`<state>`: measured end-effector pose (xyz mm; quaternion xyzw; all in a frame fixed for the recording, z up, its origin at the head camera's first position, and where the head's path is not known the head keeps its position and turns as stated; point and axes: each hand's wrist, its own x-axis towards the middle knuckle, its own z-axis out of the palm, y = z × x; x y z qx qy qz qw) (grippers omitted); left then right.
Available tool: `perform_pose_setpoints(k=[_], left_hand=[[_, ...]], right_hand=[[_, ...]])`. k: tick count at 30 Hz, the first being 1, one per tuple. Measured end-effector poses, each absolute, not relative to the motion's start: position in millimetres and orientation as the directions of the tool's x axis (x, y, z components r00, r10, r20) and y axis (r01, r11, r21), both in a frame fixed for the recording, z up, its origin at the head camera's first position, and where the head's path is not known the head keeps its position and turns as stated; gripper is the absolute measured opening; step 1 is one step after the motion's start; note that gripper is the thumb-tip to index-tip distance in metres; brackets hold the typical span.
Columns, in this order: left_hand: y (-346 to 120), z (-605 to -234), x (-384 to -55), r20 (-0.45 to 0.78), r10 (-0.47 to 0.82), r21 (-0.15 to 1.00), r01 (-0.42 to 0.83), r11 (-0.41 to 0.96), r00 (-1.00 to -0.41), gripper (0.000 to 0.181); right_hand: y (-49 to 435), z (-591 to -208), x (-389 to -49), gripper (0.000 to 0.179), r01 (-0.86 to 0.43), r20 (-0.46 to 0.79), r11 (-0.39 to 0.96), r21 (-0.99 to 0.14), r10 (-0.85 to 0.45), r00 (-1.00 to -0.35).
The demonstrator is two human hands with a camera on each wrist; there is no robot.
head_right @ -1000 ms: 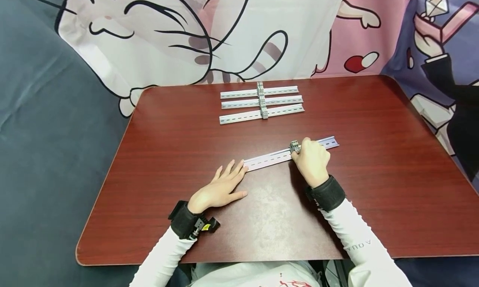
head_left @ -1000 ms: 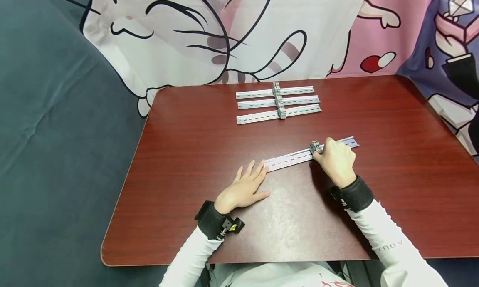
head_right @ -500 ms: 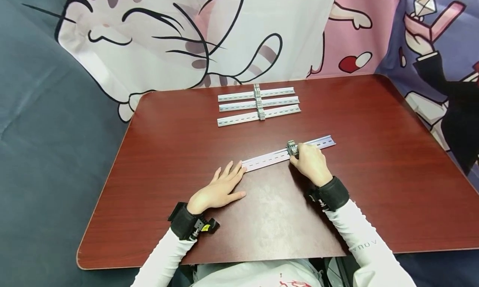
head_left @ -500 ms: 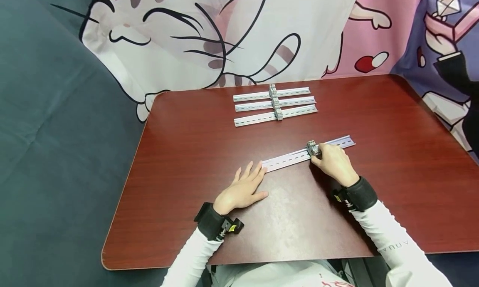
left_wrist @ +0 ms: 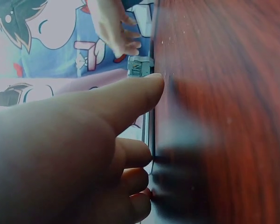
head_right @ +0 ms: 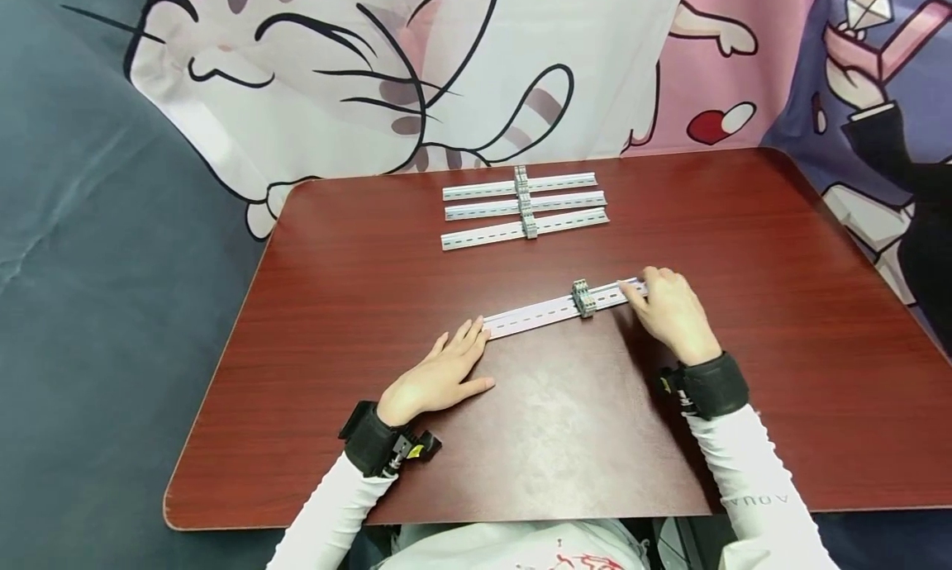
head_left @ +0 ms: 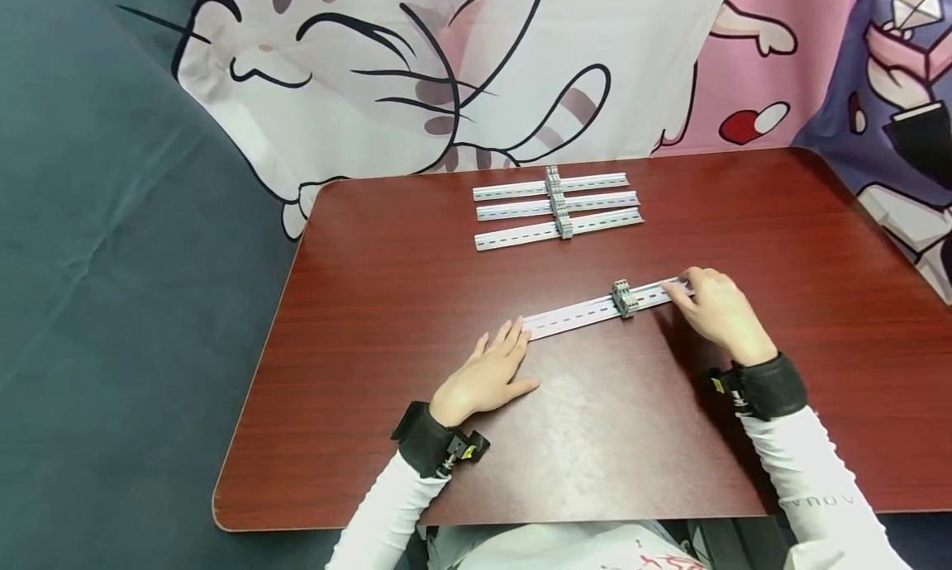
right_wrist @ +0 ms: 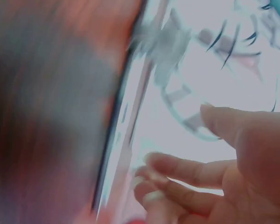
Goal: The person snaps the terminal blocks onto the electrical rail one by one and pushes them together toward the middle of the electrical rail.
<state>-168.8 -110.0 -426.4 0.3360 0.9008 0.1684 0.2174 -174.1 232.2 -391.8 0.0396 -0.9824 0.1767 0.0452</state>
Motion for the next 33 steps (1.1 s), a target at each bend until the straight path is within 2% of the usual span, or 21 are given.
perform_pose_setpoints(k=[3,7,11,22,26,33], left_hand=[[-109,-427,-170,-0.273,0.674,0.440,0.534,0.722,-0.686,0.076],[-107,-428,-169,-0.269,0.669,0.440,0.530,0.725,-0.692,0.076],[-100,-427,-168,-0.270,0.659,0.426,0.526,0.736,-0.702,0.079],[-77,-420,-174,-0.286,0.674,0.331,0.590,0.737,-0.681,0.085],[-82,-419,-181,-0.297,0.642,0.287,0.575,0.766,-0.707,0.086],[-90,-419,-197,-0.321,0.617,0.273,0.553,0.787,-0.719,0.083]], right_hand=[[255,-399,-171,0.043,-0.164,0.124,0.938,-0.307,-0.131,-0.984],[277,-410,-170,0.071,-0.186,-0.087,0.893,-0.410,-0.241,-0.967],[286,-413,-170,0.079,-0.172,-0.220,0.882,-0.439,-0.291,-0.931],[255,-408,-172,0.078,-0.170,-0.249,0.949,-0.264,-0.237,-0.939],[244,-406,-175,0.078,-0.172,-0.267,0.954,-0.247,-0.238,-0.934],[232,-410,-182,0.079,-0.176,-0.265,0.958,-0.226,-0.234,-0.935]])
